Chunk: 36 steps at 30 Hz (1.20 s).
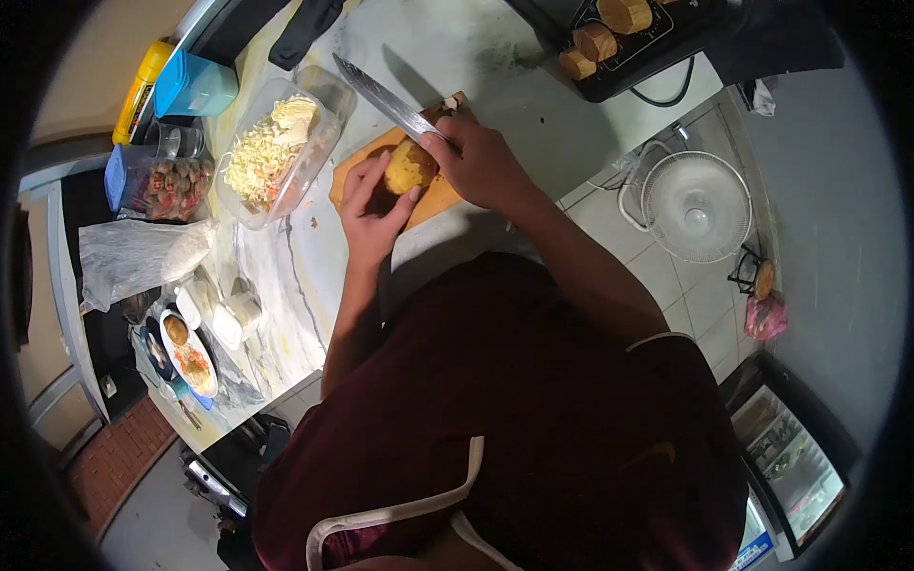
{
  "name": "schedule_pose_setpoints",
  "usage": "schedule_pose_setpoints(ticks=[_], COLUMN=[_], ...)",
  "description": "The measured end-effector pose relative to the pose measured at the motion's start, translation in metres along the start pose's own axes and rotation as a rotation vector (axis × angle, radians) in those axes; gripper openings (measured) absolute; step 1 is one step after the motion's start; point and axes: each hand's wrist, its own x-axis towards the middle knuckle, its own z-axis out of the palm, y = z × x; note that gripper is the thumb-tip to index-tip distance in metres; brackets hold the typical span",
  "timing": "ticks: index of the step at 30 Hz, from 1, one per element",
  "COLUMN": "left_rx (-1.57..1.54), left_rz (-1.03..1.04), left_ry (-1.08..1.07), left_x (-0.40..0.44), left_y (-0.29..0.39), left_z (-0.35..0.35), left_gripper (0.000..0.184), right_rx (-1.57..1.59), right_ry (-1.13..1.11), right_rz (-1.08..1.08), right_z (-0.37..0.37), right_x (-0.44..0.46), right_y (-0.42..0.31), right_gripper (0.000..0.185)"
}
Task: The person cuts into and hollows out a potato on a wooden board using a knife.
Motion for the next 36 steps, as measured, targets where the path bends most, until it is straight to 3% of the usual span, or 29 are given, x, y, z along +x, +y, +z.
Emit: schedule_pose_setpoints(ticks=[10, 12, 15, 20, 30, 32, 36], left_rx=[-0.138, -0.474, -0.235, -0.195, -0.313, -0.270, -0.370], left_rz=[-0.025, -0.210, -0.072, -0.030, -0.087, -0.070, -0.137], left_ry=[-0.064, 0.039, -0.048, -0.061, -0.039, -0.039, 0.005], left_x=[0.001, 0.000, 0.001, 0.003, -0.001, -0.001, 0.000], left_y=[0.006, 0.012, 0.003, 0.000, -0.001, -0.004, -0.002], left_z=[0.001, 0.007, 0.002, 0.002, 0.007, 0.005, 0.008], left_gripper=[0.052, 0.053, 0.054, 0.054, 0.052, 0.052, 0.051], right_rx=[0.071, 0.122, 0.170, 0.026, -0.108, -0.119, -0.102], right_ry=[0.009, 0.011, -0.022, 0.031, 0.043, 0.070, 0.122], right_rz=[0.040, 0.069, 0.166, -0.016, -0.171, -0.317, -0.312], right_z=[0.000, -0.001, -0.005, -0.004, -0.001, 0.002, 0.005], right_x=[-0.001, -0.003, -0.009, -0.011, -0.020, -0.018, -0.015], right_y=[0.008, 0.004, -0.010, -0.005, -0.007, -0.002, -0.004], right_gripper=[0.028, 0.027, 0.026, 0.025, 0.023, 0.022, 0.021])
